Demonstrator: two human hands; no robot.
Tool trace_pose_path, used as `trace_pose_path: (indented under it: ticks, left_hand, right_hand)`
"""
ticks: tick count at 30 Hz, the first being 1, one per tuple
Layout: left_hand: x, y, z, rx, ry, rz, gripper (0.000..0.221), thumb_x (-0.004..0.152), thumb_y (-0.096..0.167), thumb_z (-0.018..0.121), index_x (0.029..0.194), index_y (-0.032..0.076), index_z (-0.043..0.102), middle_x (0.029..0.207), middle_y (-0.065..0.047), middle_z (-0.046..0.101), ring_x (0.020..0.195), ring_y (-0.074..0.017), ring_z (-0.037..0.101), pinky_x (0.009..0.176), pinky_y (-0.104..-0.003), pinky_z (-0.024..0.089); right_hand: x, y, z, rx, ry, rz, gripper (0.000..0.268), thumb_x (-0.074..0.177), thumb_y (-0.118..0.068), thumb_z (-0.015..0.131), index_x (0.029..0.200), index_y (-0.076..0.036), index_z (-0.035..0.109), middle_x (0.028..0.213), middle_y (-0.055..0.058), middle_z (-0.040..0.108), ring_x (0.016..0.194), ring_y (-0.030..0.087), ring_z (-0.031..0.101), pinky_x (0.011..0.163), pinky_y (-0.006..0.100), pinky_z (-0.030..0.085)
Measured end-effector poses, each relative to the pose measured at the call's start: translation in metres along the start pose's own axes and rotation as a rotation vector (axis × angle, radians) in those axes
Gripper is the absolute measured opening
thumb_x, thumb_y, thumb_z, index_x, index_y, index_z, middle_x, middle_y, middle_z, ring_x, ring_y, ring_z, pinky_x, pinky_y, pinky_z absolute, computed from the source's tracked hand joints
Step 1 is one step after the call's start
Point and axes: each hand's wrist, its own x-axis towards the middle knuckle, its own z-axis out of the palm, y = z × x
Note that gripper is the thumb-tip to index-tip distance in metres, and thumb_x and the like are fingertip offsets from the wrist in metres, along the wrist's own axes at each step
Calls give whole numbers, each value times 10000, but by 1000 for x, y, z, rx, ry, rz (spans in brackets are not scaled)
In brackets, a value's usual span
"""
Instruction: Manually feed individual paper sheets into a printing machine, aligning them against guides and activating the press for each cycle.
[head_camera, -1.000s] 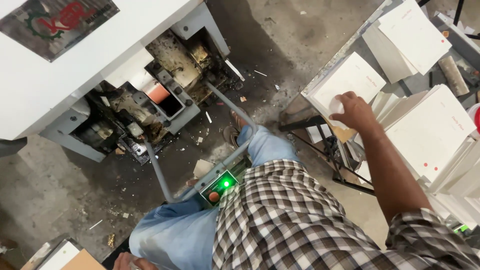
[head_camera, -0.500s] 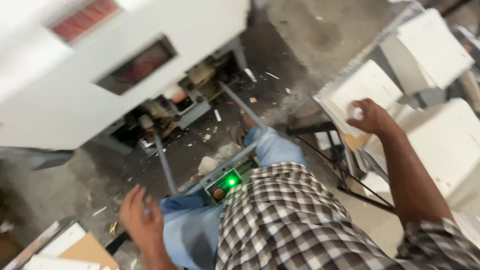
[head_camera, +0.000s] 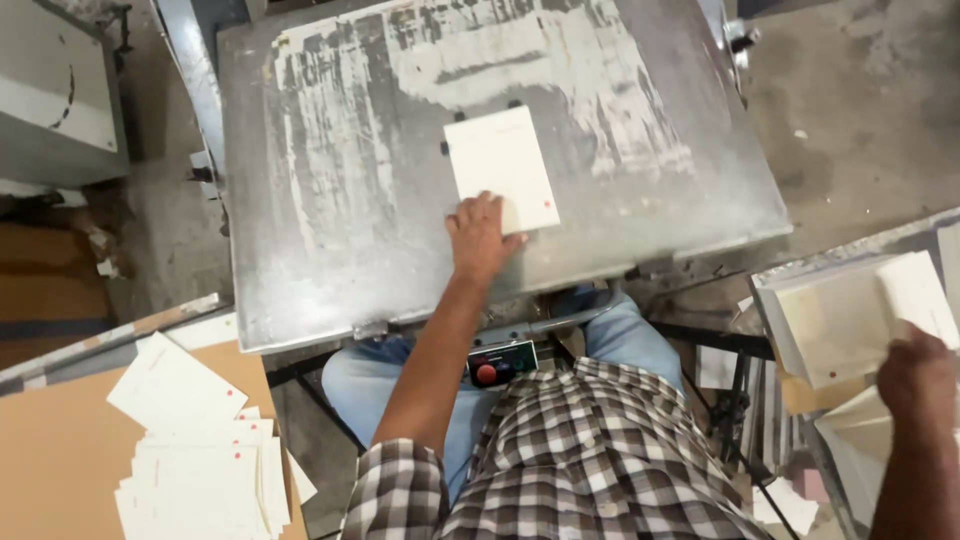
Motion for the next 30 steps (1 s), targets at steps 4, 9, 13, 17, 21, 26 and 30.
trace_pose_path:
  ticks: [4,9,13,17,21,26,30]
  left_hand:
    - [-19,-19,37,367,-5,372,438,757,143,681,1193,121,654,1325,-82,632,1201,-271,603,987,-532,445]
    - [-14,-14,-4,194,-2,406,236,926,79,671,1155,32,702,1203,-128,730,1180,-267,678,1012,-463,495]
    - [-17,-51,-49,177,155,495,177,978,61,689,1151,43,720,1197,-155,747,1153,-253,691,1015,-459,509]
    - [-59,-81,-175,146,231,465,225,905,13,685,1128,26,716,1157,-149,745,1114,-278,702,977,-456,526]
    - [-158,-160,-270,338,296,262,233,916,-57,637,1145,-29,665,1196,-181,705,1149,-347,668,1001,-480,478]
    - [-347,-235,-312,828,410,-226,188,989,-64,481,1024,54,624,1078,-70,691,972,-233,655,911,-355,455]
    - [-473,-264,-245,1050,349,-711,158,1010,49,542,946,92,679,893,-48,713,802,-229,685,776,-357,531]
  right_hand:
    - [46,46,28,300,4,264,285,1206,-173,484,1427,-17,574,1239,265,661,1029,397,668,836,445,550]
    - [74,-143,-27,642,14,115,356,1163,-223,448,1396,45,479,1242,183,634,1036,216,655,817,288,611]
    - [85,-264,17,541,19,-182,410,1162,-260,318,1367,16,542,1212,248,555,1062,262,551,786,462,520]
    - [67,-385,50,398,-106,-708,380,1079,-91,467,1442,-39,566,1437,228,561,1336,413,523,1136,512,426]
    - [56,-444,95,13,-236,-873,661,787,69,533,1419,-111,595,1424,113,586,1291,336,544,1034,546,449]
    - [61,-480,102,100,-316,-923,554,820,-35,617,1373,-63,599,1416,120,569,1290,344,512,1013,544,442]
    - [71,-491,119,53,-269,-984,502,883,9,572,1377,-73,613,1436,111,572,1312,333,512,1032,534,443]
